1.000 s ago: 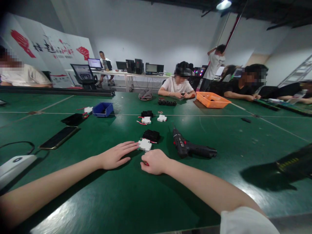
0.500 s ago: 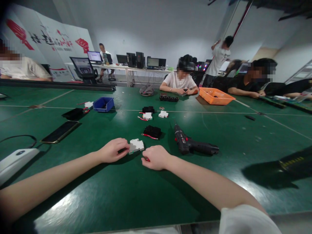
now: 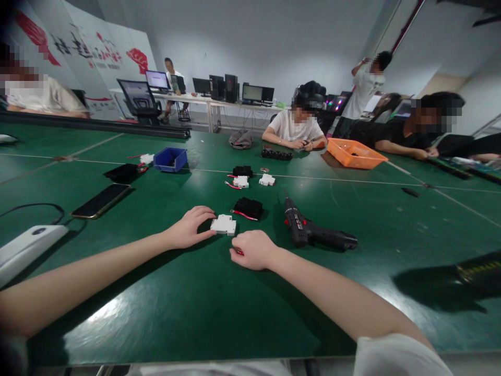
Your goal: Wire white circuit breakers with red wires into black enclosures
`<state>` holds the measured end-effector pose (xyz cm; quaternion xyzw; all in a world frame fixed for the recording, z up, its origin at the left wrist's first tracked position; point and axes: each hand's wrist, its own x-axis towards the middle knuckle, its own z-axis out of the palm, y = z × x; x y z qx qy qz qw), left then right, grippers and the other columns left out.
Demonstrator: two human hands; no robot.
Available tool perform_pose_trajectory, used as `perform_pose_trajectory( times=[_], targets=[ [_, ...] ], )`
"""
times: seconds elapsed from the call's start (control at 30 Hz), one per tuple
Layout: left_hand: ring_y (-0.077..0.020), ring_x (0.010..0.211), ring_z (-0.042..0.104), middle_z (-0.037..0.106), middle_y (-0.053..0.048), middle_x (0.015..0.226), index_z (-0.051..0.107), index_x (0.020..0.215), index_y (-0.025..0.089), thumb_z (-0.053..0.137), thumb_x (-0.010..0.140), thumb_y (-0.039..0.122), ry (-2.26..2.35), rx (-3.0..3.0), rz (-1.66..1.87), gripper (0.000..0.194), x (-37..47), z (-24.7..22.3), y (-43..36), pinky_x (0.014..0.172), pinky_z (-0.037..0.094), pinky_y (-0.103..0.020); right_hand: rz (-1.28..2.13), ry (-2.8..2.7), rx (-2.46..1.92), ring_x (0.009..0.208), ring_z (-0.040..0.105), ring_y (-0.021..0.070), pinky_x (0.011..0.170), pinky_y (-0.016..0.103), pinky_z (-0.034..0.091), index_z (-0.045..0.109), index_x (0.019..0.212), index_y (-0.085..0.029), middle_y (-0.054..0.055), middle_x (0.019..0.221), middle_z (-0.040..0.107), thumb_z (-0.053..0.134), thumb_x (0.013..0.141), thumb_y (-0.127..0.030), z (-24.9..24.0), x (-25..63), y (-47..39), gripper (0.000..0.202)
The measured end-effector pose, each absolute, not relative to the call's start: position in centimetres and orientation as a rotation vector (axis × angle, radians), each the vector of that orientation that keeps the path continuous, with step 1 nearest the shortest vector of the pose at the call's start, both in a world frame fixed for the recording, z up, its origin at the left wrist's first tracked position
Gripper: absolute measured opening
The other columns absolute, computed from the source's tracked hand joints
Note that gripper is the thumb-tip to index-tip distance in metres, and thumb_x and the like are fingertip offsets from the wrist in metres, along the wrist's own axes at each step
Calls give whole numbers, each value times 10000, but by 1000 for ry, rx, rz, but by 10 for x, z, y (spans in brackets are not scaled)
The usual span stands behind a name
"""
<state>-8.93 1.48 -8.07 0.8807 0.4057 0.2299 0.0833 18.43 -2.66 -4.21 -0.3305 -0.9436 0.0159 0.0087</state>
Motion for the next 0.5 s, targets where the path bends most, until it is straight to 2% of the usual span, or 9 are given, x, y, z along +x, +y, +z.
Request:
perform_pose_trajectory(
  times=[0.13,0.27,0.4,0.5],
  targets=[
    [-278,1213,557,641,-107,1238,616,1169,203,626,917,546,1131,2578,752,426,-91,-81,17,1068,447,-490,76,-2957,-1059,694,578,158,615,293,284,640,759,-180,42,788,692,505,977,-353,-41,184,-26,309],
    [-263,1088,617,653,-93,1169,553,1167,199,715,842,475,1266,2384,843,456,-91,-82,17,962,520,-451,109,-2955,-1055,689,575,152,615,292,288,627,758,-180,33,775,679,504,982,-339,-40,184,-27,300],
    [-221,925,654,662,-62,1061,497,1114,210,625,864,345,1392,2210,926,312,-90,-84,17,835,547,-395,100,-2940,-1039,687,570,150,615,295,283,612,754,-185,29,775,676,503,983,-340,-40,184,-27,297],
    [-206,895,662,668,-44,1015,499,1096,219,572,884,325,1354,2218,941,248,-90,-83,17,812,544,-369,110,-2947,-1029,683,570,148,610,295,281,607,754,-184,28,770,675,498,986,-344,-40,184,-27,301]
  ],
)
